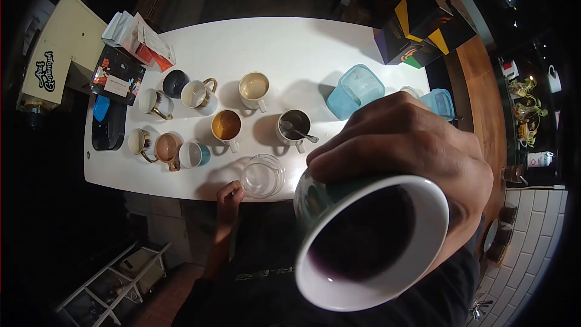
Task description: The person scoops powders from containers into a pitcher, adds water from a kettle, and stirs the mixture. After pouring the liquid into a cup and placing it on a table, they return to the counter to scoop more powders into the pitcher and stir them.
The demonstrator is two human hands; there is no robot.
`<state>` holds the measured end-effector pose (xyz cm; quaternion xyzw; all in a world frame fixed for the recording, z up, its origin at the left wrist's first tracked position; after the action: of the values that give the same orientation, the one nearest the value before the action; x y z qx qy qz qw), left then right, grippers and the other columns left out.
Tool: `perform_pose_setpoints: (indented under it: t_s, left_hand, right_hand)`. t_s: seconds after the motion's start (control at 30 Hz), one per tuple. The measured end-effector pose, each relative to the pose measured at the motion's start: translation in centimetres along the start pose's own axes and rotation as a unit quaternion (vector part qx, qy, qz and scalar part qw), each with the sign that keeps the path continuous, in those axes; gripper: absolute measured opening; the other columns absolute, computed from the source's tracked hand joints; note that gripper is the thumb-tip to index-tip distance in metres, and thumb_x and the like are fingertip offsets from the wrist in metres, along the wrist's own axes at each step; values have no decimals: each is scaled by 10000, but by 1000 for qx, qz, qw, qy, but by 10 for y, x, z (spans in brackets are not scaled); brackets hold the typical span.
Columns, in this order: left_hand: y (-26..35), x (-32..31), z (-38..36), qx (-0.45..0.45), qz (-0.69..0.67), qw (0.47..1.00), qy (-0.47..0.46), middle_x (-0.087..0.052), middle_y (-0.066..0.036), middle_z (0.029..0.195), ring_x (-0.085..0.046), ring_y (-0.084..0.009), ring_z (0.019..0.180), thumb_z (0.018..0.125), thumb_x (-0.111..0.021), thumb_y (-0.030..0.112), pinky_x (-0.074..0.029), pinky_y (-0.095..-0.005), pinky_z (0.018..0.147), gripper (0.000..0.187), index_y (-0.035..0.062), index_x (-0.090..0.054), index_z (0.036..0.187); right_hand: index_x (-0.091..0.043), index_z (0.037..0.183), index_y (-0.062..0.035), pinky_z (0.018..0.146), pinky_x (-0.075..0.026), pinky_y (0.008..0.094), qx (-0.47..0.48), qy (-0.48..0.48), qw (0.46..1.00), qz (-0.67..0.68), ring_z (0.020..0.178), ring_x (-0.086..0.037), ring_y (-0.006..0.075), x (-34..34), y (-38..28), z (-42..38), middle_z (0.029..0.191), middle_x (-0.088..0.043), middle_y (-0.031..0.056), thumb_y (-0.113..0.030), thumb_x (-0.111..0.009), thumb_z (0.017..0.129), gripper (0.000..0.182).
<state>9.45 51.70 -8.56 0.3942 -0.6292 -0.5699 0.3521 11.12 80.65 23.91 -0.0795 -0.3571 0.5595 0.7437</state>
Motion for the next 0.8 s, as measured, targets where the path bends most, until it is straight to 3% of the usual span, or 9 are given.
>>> perform_pose_setpoints:
  t_s: [0.03, 0.17, 0.23, 0.57, 0.63, 0.67, 0.73, 0.77, 0.8]
  left_hand:
    - [-1, -1, 1, 0, -3, 1000, -1, -382, 13, 670, -356, -84, 661, 788, -562, 134, -301, -265, 628, 208, 36, -415, 679]
    - [-10, 0, 3, -2, -1, 1000, -2, -373, 16, 670, -353, -82, 660, 798, -562, 146, -298, -263, 626, 219, 38, -413, 679]
    - [-12, 1, 4, -5, -2, 1000, -1, -367, 18, 669, -351, -80, 660, 804, -562, 155, -296, -262, 625, 226, 40, -413, 679]
    - [-25, 1, 11, 2, 17, 1000, -25, -365, 26, 658, -351, -64, 654, 850, -573, 163, -294, -256, 604, 256, 41, -424, 681]
    - [-29, 2, 13, 16, 14, 999, -29, -362, 34, 661, -345, -56, 657, 863, -576, 131, -295, -255, 597, 245, 44, -436, 682]
    - [-29, 1, 13, 39, 3, 999, -24, -375, 38, 668, -353, -53, 662, 869, -587, 111, -300, -253, 595, 231, 46, -458, 689]
    - [-17, -4, 9, -2, -14, 1000, 21, -430, 36, 684, -380, -43, 673, 899, -615, 144, -308, -246, 597, 235, 41, -502, 720]
    - [-11, -8, 7, -9, -27, 997, 66, -450, 35, 690, -388, -40, 677, 908, -624, 160, -310, -243, 596, 241, 37, -515, 731]
    - [-7, -7, 9, -18, -30, 997, 69, -450, 35, 690, -388, -40, 677, 908, -624, 160, -310, -243, 596, 241, 37, -515, 731]
  right_hand:
    - [-674, 1015, 108, 716, -545, 347, 45, 22, 999, 21, 850, -680, 280, -2, 4, -3, 929, -688, 200, -423, -862, 663, 663]
    - [-674, 1016, 111, 722, -540, 353, 27, 51, 998, 24, 859, -671, 282, 4, -9, 17, 927, -692, 204, -442, -852, 669, 676]
    - [-663, 1029, 125, 711, -543, 357, 85, -48, 995, 1, 869, -668, 283, 11, 2, 10, 923, -694, 212, -451, -843, 690, 692]
    - [-632, 1043, 135, 718, -565, 362, 17, -47, 998, 44, 823, -689, 316, 3, 11, 6, 946, -685, 243, -499, -864, 653, 780]
    - [-582, 1181, 87, 910, -517, 386, -177, -112, 975, 72, 1000, -665, 289, 4, 15, 13, 1102, -651, 201, -406, -930, 514, 899]
    - [-575, 1203, 66, 985, -471, 392, -207, -124, 969, 54, 1071, -636, 268, 2, 20, 15, 1156, -630, 181, -314, -939, 476, 897]
    - [-586, 1203, 26, 1002, -452, 354, -270, -88, 958, 27, 1082, -625, 231, -11, 40, 14, 1168, -631, 128, -241, -913, 552, 776]
    - [-622, 1157, 38, 952, -486, 361, -252, -65, 965, 6, 1041, -651, 267, -17, 55, 14, 1064, -681, 168, -284, -874, 605, 687]
    - [-629, 1156, 19, 954, -477, 355, -274, -67, 959, 30, 1020, -653, 248, -22, 69, 16, 1068, -685, 147, -278, -869, 622, 657]
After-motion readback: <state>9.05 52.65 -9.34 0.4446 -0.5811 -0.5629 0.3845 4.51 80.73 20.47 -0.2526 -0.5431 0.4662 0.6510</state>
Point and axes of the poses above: each hand's wrist, its own z-axis towards the middle knuckle, its own x-axis out of the back of the hand, y = z × x, the point moved 2 cm from there along z, towards the middle knuckle
